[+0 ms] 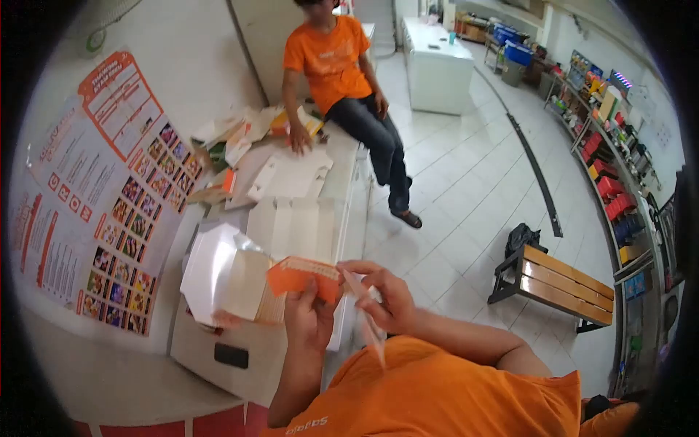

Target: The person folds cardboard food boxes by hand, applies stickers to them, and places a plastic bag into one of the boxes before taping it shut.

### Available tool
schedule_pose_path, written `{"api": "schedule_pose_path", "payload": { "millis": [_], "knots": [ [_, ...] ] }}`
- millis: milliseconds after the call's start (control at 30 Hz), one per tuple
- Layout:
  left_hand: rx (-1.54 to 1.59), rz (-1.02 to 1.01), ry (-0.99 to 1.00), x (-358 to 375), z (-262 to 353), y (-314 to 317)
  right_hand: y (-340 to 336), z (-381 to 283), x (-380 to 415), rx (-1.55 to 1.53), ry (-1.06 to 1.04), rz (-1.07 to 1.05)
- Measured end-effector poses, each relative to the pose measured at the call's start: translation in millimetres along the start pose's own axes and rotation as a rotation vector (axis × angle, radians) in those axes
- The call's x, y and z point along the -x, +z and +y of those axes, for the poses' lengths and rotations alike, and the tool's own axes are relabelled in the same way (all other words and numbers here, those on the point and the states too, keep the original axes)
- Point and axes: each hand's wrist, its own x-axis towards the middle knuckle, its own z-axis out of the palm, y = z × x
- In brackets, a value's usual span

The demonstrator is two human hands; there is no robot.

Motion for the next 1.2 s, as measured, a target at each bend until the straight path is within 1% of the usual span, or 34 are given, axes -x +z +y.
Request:
{"api": "schedule_pose_path", "payload": {
  "millis": [33, 67, 100, 133, 167, 200, 233, 267, 300, 367, 400, 433, 500, 533, 567, 633, 667, 700, 733, 767, 800, 833, 867, 900, 933, 967, 1000, 1033, 1067, 1100, 1133, 1167, 1200],
  "knots": [
    [0.002, -0.013, 0.045, 0.4, -2.5, 4.5, 4.8, -4.8, 0.1, 0.022, -0.018, 0.003],
    [0.011, 0.052, 0.101, -3.2, -12.0, 2.9, 9.0, -11.4, -2.3, -0.28, 0.281, 0.162],
    [0.016, 0.032, 0.108, -6.0, -20.3, 5.3, 8.6, -14.1, -7.6, -0.591, 0.577, 0.317],
    [-0.217, 0.071, 0.272, -6.3, -27.6, 7.3, 5.6, -13.6, -12.3, -0.414, 0.578, 0.234],
    [-0.45, 0.114, 0.44, -7.0, -32.5, 4.0, 2.1, -10.1, -17.2, -0.414, 0.564, 0.227],
    [-0.657, -0.003, 0.471, -8.3, -37.7, -14.1, -2.5, -3.8, -23.2, -0.031, 0.249, 0.077],
    [-1.009, 0.104, 0.484, -0.6, -36.7, -16.9, -6.0, 0.6, -28.5, 0.346, -0.071, -0.064],
    [-0.602, 0.109, 0.477, -5.4, -45.6, -16.3, -6.6, 1.6, -27.9, 0.443, -0.076, -0.059],
    [-0.197, 0.112, 0.449, -8.0, -52.4, -13.3, -10.7, -0.1, -28.0, 0.442, -0.079, -0.056],
    [-0.175, 0.121, 0.423, -15.2, -39.1, -18.2, -20.3, -4.5, -29.6, 0.565, -0.158, -0.386],
    [-0.153, 0.133, 0.395, -17.1, -34.0, -19.0, -17.7, -5.5, -24.2, 0.614, -0.136, -0.46],
    [-0.154, 0.132, 0.398, -15.4, -37.1, -18.6, -16.9, -5.7, -22.1, 0.614, -0.139, -0.459],
    [-0.135, 0.128, 0.319, -7.8, -52.7, -17.3, -16.3, -5.9, -17.8, 0.67, -0.13, -0.387],
    [-0.14, 0.125, 0.313, -1.9, -59.9, -17.9, -15.9, 9.2, -11.3, 0.635, -0.116, -0.324],
    [-0.176, 0.114, 0.312, 4.2, -67.1, -18.8, -14.5, 17.6, -0.5, 0.637, -0.112, -0.317],
    [-0.241, 0.088, 0.316, 11.8, -70.2, -7.1, -12.0, 20.0, 5.0, 0.44, 0.114, -0.154],
    [-0.17, 0.122, 0.288, 13.9, -68.5, -0.9, -13.2, 19.8, 7.3, 0.44, 0.119, -0.15],
    [-0.175, 0.122, 0.28, 13.6, -62.8, 4.1, -15.5, 17.6, 7.5, 0.541, 0.092, -0.192],
    [-0.519, 0.042, 0.279, 13.9, -54.5, 3.7, -16.9, 13.9, 8.5, 0.641, 0.07, -0.232],
    [-0.861, -0.047, 0.27, 14.5, -46.8, -0.5, -19.4, 7.6, 7.3, 0.641, 0.083, -0.224],
    [-0.94, -0.085, 0.12, 10.8, -38.7, -10.7, -22.1, -2.2, 2.6, 0.614, 0.189, -0.253],
    [-0.944, -0.09, 0.119, 9.8, -27.3, -20.5, -24.3, -10.0, -2.1, 0.587, 0.283, -0.282],
    [-1.25, -0.299, 0.055, 8.8, -15.7, -31.4, -30.1, -15.5, -2.2, 0.672, 0.185, -0.348],
    [-1.552, -0.509, -0.018, 10.5, -9.6, -38.0, -34.4, -14.0, 1.9, 0.673, 0.177, -0.347],
    [-1.622, -0.495, -0.069, 19.2, -8.0, -32.8, -37.7, -11.1, 10.1, 0.722, 0.143, -0.416],
    [-1.621, -0.495, -0.064, 26.7, -14.0, -36.6, -41.1, -6.5, 19.0, 0.774, 0.107, -0.485],
    [-1.455, -0.412, -0.062, 36.6, -22.3, -44.8, -43.8, 4.9, 31.3, 0.661, 0.173, -0.46],
    [-1.288, -0.329, -0.063, 44.7, -25.3, -50.4, -42.1, 5.2, 41.7, 0.662, 0.17, -0.461],
    [-1.301, -0.281, -0.13, 48.4, -23.5, -54.9, -39.9, 5.6, 51.1, 0.487, 0.42, -0.284],
    [-1.3, -0.275, -0.13, 51.3, -24.2, -54.6, -39.7, 6.1, 55.7, 0.303, 0.661, -0.106],
    [-1.2, -0.206, -0.107, 56.0, -26.6, -53.8, -41.1, 6.7, 57.0, 0.297, 0.664, -0.114],
    [-1.101, -0.134, -0.09, 63.4, -27.6, -54.1, -41.0, 6.1, 59.3, 0.319, 0.573, -0.334],
    [-1.101, -0.121, -0.096, 67.8, -26.8, -52.4, -41.2, 5.9, 59.9, 0.338, 0.473, -0.55]
  ]
}}
